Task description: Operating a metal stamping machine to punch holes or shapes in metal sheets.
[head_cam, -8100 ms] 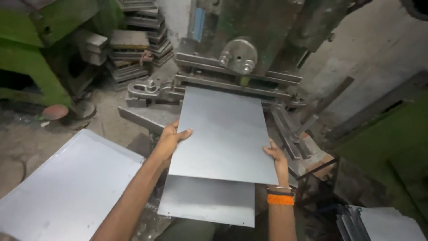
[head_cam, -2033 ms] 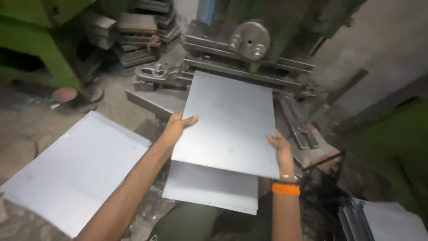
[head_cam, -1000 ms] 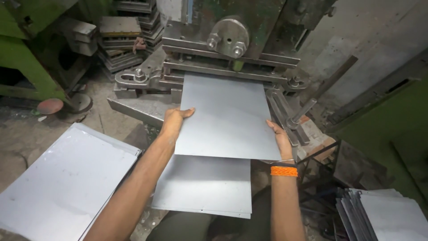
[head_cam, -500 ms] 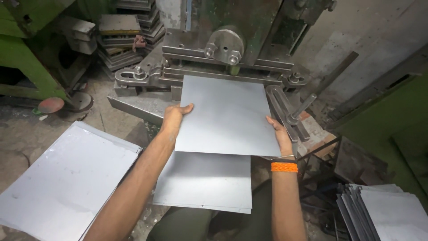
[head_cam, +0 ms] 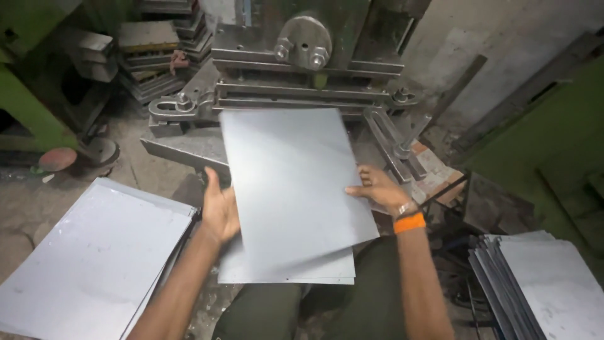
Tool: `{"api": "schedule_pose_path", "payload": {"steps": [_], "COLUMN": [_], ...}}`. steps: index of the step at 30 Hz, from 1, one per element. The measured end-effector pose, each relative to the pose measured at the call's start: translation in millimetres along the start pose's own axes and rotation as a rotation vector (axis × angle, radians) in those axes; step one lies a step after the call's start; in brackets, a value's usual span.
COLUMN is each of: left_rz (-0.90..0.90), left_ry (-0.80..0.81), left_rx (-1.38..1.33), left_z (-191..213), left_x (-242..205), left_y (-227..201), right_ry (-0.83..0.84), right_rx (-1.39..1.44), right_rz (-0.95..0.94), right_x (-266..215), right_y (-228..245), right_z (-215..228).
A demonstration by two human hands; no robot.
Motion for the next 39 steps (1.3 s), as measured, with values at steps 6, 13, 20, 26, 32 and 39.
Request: {"api": "schedule_pose_path", "payload": {"steps": [6,13,20,26,32,39], "left_rz": [-0.079,0.055,0.125,-0.112,-0.117,-0.141], "left_ry": [0.45,-0.4,-0.315,-0.313,-0.273,-0.433], "left_rx": [0.007,0.036,0.215,0.365,0.468,0.652], "left_z": [-26,81,75,41,17,6], "left_x": [7,25,31,62,103,104], "left_y": [7,53,27,-29,-59,-76], "right_ry": [0.411,0.396,-0.123,-0.123,-0.195,-0.261], "right_rx": [-0.605,-0.933,-0.774,0.351,0.61,0.62], "right_rz": [0.412,0.407,0.161,0.036,0.081,-0.061], "right_x": [42,-14,-42,-17,23,57], "right_y": [90,103,82,10,1,-18], "right_z": [-74,-165,-66,-6,11,28]}}
Point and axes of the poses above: each hand's wrist, its own x-axis towards the middle knuckle, its own z-axis out of the back of the hand, y = z × x, the point moved 5 cm from there along x, towards the middle knuckle, and after that the axes turned 9 degrees about x, right-handed, at the moved point
